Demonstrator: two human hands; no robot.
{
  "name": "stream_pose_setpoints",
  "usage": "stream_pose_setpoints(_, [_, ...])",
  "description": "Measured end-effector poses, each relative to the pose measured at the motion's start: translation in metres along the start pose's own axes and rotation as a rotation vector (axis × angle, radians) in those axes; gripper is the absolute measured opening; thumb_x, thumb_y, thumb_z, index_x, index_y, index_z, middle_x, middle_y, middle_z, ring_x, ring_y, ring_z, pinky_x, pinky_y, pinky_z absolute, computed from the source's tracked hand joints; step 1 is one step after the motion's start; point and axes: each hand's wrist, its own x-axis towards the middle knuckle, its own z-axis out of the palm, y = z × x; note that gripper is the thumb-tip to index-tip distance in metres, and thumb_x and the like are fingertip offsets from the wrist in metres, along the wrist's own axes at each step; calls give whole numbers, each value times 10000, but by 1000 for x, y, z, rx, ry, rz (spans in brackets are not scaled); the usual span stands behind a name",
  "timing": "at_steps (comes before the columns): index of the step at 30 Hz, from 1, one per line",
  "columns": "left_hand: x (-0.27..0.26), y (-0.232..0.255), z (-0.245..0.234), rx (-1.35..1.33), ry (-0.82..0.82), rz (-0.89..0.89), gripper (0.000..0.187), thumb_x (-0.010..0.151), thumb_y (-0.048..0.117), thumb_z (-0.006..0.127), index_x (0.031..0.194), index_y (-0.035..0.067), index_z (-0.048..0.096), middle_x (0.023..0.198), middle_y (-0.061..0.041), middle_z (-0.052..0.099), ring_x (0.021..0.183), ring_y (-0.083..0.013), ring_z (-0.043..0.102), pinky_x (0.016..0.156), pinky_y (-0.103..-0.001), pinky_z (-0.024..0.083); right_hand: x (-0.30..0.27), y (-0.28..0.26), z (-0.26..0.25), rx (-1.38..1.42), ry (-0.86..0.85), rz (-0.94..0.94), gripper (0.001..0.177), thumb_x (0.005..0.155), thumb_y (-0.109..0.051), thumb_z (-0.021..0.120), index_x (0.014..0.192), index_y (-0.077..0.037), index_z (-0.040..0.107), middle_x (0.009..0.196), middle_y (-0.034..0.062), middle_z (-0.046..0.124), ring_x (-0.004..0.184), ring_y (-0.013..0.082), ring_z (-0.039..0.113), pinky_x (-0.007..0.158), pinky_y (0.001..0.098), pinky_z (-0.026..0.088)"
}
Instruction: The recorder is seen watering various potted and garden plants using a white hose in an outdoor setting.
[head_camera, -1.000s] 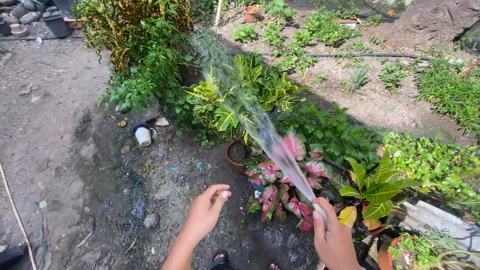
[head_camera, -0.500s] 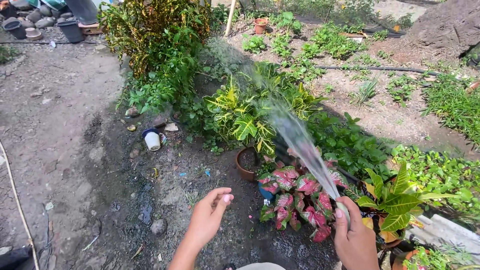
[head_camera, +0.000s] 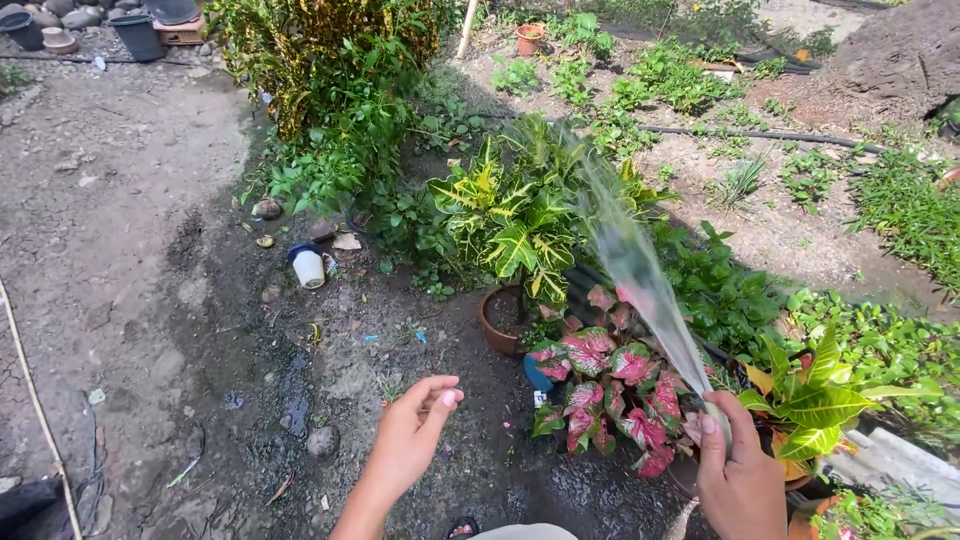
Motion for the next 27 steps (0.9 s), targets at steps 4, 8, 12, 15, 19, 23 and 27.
stream_pose_setpoints(4, [4,-6,0,-12,-7,2,327,974,231,610,1251,75,684,1091,-46,811,989,-110,741,866,-280,583,-1,2,1,-33,-16,-14,384,1022,-338,555,1402,-287,572,830,166,751,752,314,765,737,399,561])
stream_pose_setpoints(8, [6,-15,3,-86,-27,47,324,982,215,595,1256,60,674,1098,-59,803,1001,-114,737,878,-277,578,-3,-3,-2,41,-7,-104,367,996,-328,545,1357,-268,562,879,136,765,718,302,762,696,399,551])
stream_pose_setpoints(12, [5,-11,4,-72,-36,37,326,983,220,597,1260,64,671,1100,-53,801,994,-115,732,876,-275,573,-1,-1,0,-28,-61,-6,386,1016,-334,546,1400,-292,562,796,168,744,706,304,764,697,404,563])
stream_pose_setpoints(15, [6,-8,6,-69,-40,39,325,981,220,600,1259,68,673,1099,-49,800,993,-110,731,875,-270,572,-1,1,4,-4,-36,-76,375,1013,-326,544,1383,-272,567,835,163,734,714,289,765,689,394,562])
stream_pose_setpoints(19, [8,-5,8,-58,-39,31,325,980,227,608,1257,71,677,1095,-48,798,957,-110,712,852,-270,567,-2,-3,7,63,30,-217,334,1008,-313,541,1330,-232,580,850,130,753,759,268,754,683,366,545])
stream_pose_setpoints(23, [12,-6,12,-82,-54,53,326,982,225,604,1256,66,678,1092,-54,798,952,-105,709,851,-269,569,-5,-19,3,52,-54,17,355,1004,-322,545,1354,-270,580,718,139,726,640,260,756,663,368,551])
stream_pose_setpoints(27, [14,-4,15,-80,-62,50,328,982,235,604,1259,73,676,1095,-46,804,952,-96,711,848,-265,567,-3,-15,6,53,-67,23,341,1009,-321,544,1345,-273,583,640,144,673,595,259,694,629,378,537])
